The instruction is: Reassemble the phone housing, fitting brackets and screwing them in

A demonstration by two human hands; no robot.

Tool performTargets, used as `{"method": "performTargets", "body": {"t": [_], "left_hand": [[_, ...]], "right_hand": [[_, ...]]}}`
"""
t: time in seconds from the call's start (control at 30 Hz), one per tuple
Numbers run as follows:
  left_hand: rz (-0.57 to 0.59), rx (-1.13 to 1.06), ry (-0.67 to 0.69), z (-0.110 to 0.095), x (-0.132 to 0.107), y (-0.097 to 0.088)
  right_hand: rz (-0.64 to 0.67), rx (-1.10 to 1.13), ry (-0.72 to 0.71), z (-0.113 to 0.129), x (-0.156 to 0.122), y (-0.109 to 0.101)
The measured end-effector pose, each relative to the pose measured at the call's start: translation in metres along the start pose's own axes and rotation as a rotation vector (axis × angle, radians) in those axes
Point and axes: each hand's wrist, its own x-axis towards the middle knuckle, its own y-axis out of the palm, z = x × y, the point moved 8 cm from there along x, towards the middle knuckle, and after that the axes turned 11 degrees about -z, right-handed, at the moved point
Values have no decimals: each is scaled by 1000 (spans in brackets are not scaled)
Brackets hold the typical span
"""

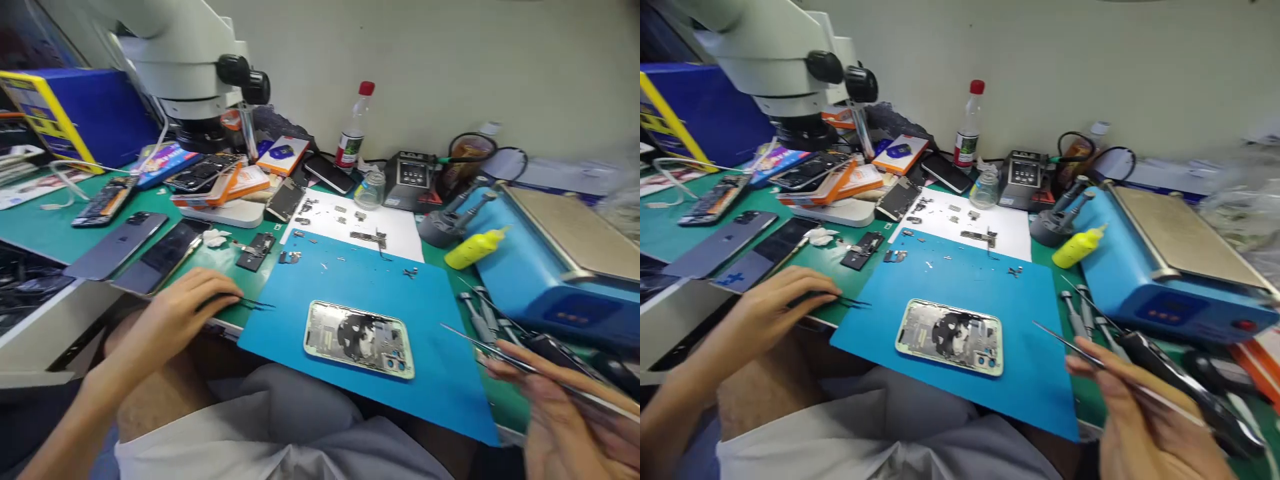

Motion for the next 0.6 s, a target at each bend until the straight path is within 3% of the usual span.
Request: {"method": "performTargets", "body": {"t": [0.07,0.13,0.23,0.27,0.37,0.43,0.5,0.6], "left_hand": [[15,34,-38,10,-5,-3],[-13,73,-33,7,-7,-5],[-146,94,57,-31,1,-2],[-162,64,130,-52,5,5],[11,23,292,-110,17,50],[96,-19,368,-137,24,76],[110,-58,380,-150,31,90],[187,-99,319,-148,38,104]], "right_hand": [[-36,89,105,7,-18,0],[25,102,80,19,-35,7],[121,94,-82,37,-53,14],[155,92,-134,41,-57,17],[273,73,-291,53,-64,26],[344,54,-390,59,-68,33],[419,39,-449,61,-73,41],[473,43,-490,59,-79,47]]}}
